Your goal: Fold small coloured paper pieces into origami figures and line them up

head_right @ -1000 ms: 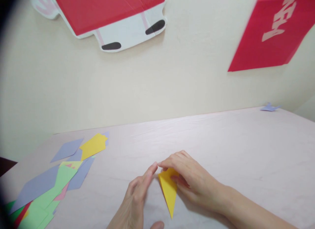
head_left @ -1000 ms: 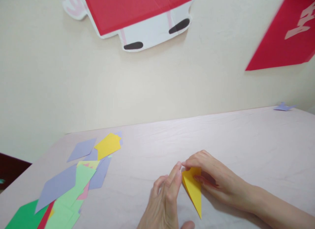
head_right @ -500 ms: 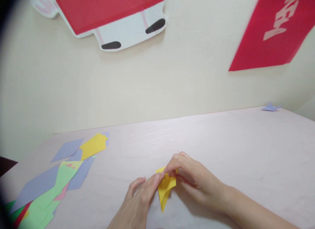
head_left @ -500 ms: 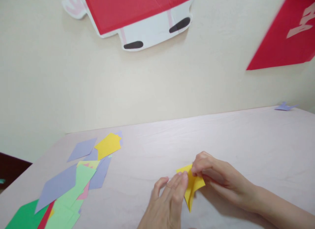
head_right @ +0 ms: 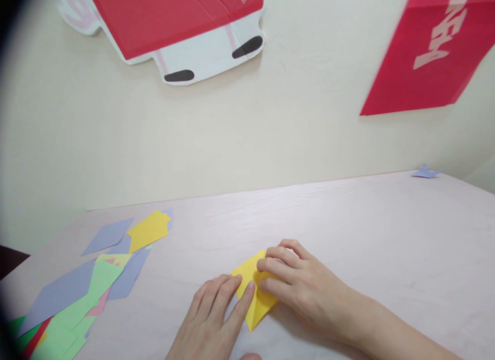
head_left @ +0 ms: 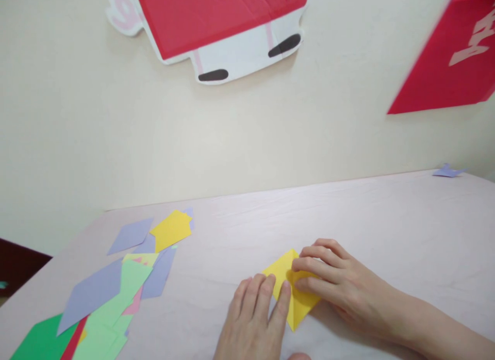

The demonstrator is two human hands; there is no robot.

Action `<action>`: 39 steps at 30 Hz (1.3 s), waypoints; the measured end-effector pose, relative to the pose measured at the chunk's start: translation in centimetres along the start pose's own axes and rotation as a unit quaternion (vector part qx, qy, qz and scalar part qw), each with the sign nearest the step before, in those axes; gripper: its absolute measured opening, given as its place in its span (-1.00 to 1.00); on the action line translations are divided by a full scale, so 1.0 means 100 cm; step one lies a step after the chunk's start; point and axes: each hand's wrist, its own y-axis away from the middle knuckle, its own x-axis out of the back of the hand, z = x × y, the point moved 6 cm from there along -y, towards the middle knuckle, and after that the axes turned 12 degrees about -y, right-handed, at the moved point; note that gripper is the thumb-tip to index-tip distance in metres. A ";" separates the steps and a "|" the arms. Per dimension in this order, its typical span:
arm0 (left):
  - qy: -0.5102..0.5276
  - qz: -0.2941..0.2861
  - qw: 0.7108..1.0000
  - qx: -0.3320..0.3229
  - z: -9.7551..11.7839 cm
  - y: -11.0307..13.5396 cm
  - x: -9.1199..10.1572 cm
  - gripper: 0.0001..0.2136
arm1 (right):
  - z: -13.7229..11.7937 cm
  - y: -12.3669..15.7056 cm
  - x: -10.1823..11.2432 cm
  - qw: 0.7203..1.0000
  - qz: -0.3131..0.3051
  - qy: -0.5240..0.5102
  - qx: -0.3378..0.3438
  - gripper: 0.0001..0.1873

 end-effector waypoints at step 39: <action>-0.042 0.023 0.997 0.063 0.012 0.005 0.007 -0.67 | 0.041 0.002 -0.021 0.889 0.088 -0.278 -0.354 -0.81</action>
